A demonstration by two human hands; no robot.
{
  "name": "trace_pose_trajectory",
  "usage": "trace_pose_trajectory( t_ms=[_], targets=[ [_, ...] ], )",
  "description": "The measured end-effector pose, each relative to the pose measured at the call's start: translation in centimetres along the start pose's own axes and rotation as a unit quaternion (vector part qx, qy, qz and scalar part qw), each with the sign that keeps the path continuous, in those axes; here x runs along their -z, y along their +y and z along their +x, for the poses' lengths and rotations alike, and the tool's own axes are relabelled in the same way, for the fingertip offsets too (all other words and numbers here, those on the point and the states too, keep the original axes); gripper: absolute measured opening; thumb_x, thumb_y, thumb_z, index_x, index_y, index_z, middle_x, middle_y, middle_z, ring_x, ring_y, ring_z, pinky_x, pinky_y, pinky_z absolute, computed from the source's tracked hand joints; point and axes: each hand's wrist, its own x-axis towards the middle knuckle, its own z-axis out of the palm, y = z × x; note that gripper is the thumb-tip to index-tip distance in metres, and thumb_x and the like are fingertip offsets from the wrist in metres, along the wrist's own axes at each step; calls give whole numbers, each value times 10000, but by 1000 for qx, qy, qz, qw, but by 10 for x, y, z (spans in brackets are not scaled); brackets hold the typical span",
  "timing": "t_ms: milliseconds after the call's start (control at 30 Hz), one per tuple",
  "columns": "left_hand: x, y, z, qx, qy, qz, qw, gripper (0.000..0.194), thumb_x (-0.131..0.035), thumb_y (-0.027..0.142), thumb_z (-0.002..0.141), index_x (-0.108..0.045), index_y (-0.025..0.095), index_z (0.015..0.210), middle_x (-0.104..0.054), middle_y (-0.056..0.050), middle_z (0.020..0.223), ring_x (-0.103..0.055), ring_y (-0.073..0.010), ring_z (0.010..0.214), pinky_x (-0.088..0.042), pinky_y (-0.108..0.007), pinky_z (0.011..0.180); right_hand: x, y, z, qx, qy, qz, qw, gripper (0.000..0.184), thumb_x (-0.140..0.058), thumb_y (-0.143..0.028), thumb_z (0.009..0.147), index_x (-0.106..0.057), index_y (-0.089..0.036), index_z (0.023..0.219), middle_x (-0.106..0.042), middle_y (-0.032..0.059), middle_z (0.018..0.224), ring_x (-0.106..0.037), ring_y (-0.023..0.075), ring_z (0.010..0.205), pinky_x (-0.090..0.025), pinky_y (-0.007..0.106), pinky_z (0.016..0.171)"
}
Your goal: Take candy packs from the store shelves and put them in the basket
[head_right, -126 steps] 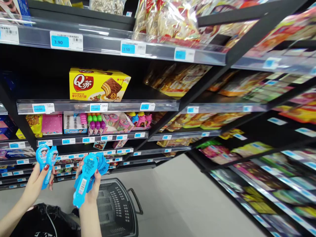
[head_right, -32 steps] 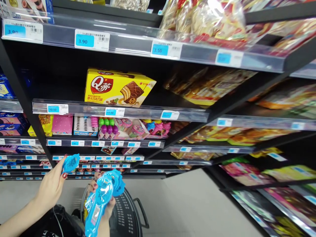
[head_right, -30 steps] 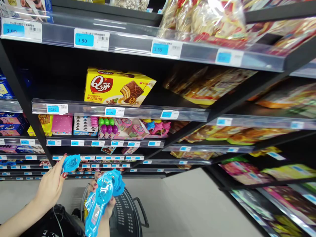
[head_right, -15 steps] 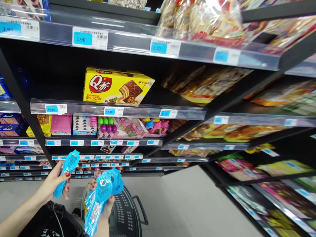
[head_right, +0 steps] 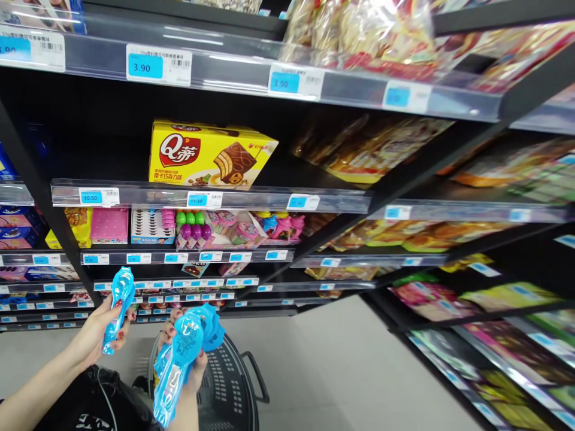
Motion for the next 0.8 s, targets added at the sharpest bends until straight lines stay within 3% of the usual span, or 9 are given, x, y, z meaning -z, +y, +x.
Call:
trace_pose_trajectory(
  t_ms=[133, 233, 333, 433, 600, 700, 800],
  targets=[
    [4, -8, 4, -40, -57, 51, 996, 417, -640, 307, 757, -373, 260, 1074, -579, -43, 1020, -611, -144, 681, -494, -280, 520, 3, -1, 0, -22, 45, -105, 993, 460, -819, -464, 405, -635, -241, 763, -638, -15, 654, -603, 142, 613, -537, 247, 591],
    [5, -23, 10, -43, -87, 118, 988, 521, -625, 396, 766, -291, 278, 1148, -524, -116, 1214, -638, -248, 890, -534, -382, 648, -3, 3, 1, 19, 82, -214, 973, 471, -824, -412, 434, -655, -205, 821, -687, 22, 687, -653, 214, 694, -544, 342, 674],
    [1, -35, 10, -97, -50, 220, 969, 561, -539, 492, 802, -260, 246, 1222, -492, -150, 1301, -517, -301, 1158, -463, -447, 902, -13, 12, 2, 122, 131, -294, 939, 569, -815, -289, 517, -610, -203, 1040, -712, 38, 862, -667, 230, 822, -522, 375, 783],
    [-7, -39, 5, -123, -32, 299, 946, 533, -411, 497, 867, -243, 228, 1295, -436, -133, 1385, -395, -262, 1286, -315, -416, 1067, -18, 19, 2, 167, 166, -346, 908, 608, -813, -246, 535, -573, -181, 1090, -701, 58, 957, -659, 237, 882, -512, 369, 822],
    [-10, -41, 3, -94, -37, 359, 928, 579, -332, 513, 884, -188, 236, 1372, -400, -134, 1422, -411, -264, 1277, -308, -446, 1073, -9, 27, 3, 131, 213, -385, 889, 501, -786, -314, 563, -599, -135, 992, -709, 49, 810, -665, 246, 792, -532, 350, 738],
    [-4, -47, 10, -88, -44, 418, 903, 697, -363, 557, 855, -120, 197, 1400, -323, -173, 1457, -336, -270, 1324, -238, -459, 1105, 0, 32, 3, 163, 209, -400, 877, 391, -754, -307, 581, -610, -150, 909, -706, 27, 820, -659, 221, 796, -527, 324, 753],
    [6, -60, 20, -49, -48, 422, 904, 789, -346, 618, 828, -64, 176, 1418, -311, -190, 1458, -346, -282, 1319, -254, -445, 1103, 9, 37, 6, 189, 189, -421, 867, 307, -721, -301, 601, -614, -152, 848, -704, 24, 814, -658, 211, 792, -520, 314, 778]
  ],
)
